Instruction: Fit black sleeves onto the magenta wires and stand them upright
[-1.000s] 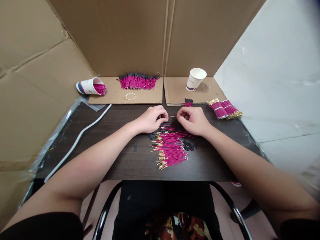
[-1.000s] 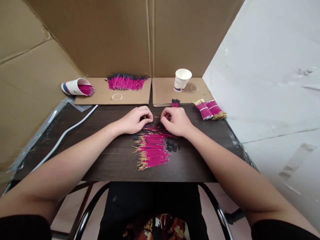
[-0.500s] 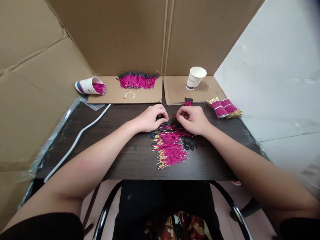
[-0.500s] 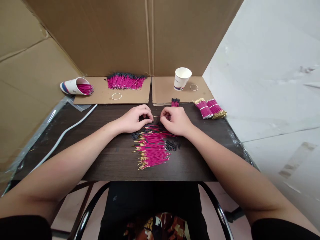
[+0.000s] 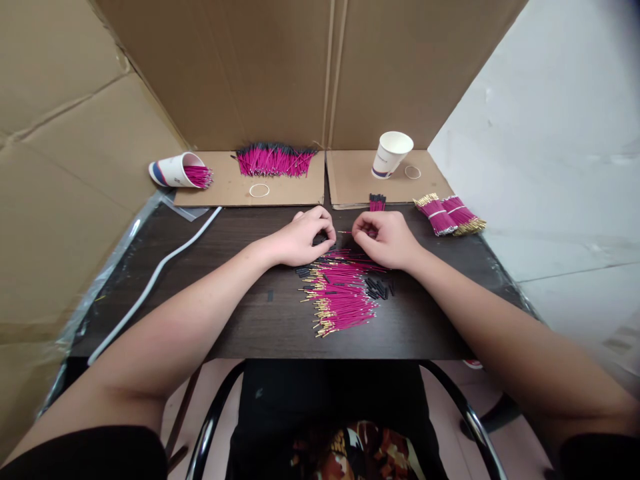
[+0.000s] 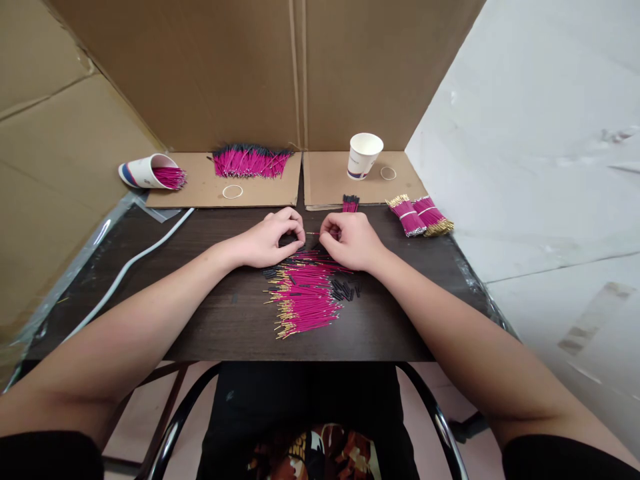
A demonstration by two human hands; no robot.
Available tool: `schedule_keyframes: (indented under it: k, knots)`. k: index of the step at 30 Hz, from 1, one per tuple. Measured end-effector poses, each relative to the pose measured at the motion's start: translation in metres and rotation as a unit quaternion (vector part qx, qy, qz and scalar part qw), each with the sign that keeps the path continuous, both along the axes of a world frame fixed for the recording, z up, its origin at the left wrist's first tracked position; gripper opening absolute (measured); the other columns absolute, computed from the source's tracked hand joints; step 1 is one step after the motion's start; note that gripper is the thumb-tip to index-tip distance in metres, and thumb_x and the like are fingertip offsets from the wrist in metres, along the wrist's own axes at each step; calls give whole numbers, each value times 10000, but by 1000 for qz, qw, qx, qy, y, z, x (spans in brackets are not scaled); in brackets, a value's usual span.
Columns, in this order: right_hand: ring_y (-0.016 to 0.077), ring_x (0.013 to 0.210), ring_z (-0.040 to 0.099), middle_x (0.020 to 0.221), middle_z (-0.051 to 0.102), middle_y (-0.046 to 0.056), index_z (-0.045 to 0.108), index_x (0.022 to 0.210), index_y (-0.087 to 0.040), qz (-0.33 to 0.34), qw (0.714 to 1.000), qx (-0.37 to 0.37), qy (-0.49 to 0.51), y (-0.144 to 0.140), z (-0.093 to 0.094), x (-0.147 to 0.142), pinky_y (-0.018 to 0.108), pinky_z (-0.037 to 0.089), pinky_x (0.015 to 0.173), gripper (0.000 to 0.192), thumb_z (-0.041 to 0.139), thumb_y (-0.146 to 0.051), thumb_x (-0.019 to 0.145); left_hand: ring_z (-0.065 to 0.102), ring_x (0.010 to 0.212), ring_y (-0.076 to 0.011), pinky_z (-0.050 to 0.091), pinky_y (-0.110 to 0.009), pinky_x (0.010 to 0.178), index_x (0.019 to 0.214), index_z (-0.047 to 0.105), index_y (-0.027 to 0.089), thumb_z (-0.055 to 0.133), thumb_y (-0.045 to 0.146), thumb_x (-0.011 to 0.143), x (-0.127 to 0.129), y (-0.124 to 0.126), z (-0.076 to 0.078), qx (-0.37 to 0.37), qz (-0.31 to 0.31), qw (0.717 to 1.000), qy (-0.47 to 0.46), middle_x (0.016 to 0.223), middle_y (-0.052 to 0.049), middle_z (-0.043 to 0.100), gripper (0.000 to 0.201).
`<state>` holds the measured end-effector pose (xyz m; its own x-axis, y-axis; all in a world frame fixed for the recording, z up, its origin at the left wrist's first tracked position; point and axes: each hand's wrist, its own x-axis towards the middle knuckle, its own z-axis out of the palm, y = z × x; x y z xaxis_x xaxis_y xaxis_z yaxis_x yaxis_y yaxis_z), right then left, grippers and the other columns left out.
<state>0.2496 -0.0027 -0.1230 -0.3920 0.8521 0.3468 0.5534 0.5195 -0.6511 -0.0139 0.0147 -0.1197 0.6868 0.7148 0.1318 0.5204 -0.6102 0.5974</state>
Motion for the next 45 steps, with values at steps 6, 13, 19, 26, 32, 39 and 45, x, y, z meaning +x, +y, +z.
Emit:
schedule_keyframes:
  k: [6, 13, 19, 26, 32, 39, 45]
  knots:
    - [188, 614, 578, 704, 706, 17, 754, 805, -200, -3, 1000, -8, 0, -1, 1, 0, 318, 442, 631, 105, 660, -213, 851, 657, 1079, -268, 485, -509, 1138, 1012, 736, 195, 680, 265, 1019, 2, 0, -2, 11, 14, 999, -33, 1221, -113, 692, 89]
    - [190, 611, 585, 709, 712, 23, 751, 803, -202, -12, 1000, -5, 18, -1, 1, -1, 318, 451, 628, 105, 658, -194, 852, 664, 849, -196, 558, -368, 851, 1014, 713, 173, 672, 309, 1039, 3, 7, -6, -89, 81, 980, -156, 955, -79, 764, 145]
    - [188, 600, 573, 718, 712, 30, 744, 823, -202, -8, 999, 14, 40, -2, 1, -3, 322, 449, 616, 116, 649, -228, 883, 745, 864, -194, 591, -364, 864, 1069, 763, 141, 760, 301, 982, 3, 13, -11, -158, 90, 957, -227, 946, -103, 816, 182]
    - [188, 592, 562, 702, 698, 25, 733, 832, -207, -18, 999, 15, 31, -3, 3, -4, 328, 462, 636, 102, 670, -238, 907, 819, 979, -241, 629, -429, 1002, 1182, 849, 132, 805, 309, 974, 1, 14, -13, -184, 92, 951, -233, 1014, -129, 857, 277]
    - [188, 603, 568, 727, 707, 28, 726, 831, -210, -21, 999, 29, 31, -2, 1, -3, 324, 464, 633, 97, 675, -221, 913, 827, 986, -256, 633, -434, 1000, 1149, 864, 136, 833, 363, 972, 0, 15, -13, -182, 90, 953, -226, 1021, -132, 863, 290]
    - [183, 585, 563, 715, 706, 20, 726, 832, -210, -8, 998, 44, 43, -2, -1, -3, 320, 456, 610, 92, 677, -220, 910, 819, 971, -252, 623, -419, 964, 1143, 863, 135, 828, 360, 967, 1, 13, -12, -174, 93, 955, -221, 1017, -132, 863, 288]
    - [184, 593, 583, 724, 714, 20, 729, 842, -209, -2, 997, 56, 46, -2, -3, -3, 318, 449, 600, 90, 674, -215, 913, 812, 948, -244, 612, -392, 898, 1138, 866, 134, 815, 363, 969, 2, 13, -10, -159, 91, 961, -208, 1013, -130, 865, 289]
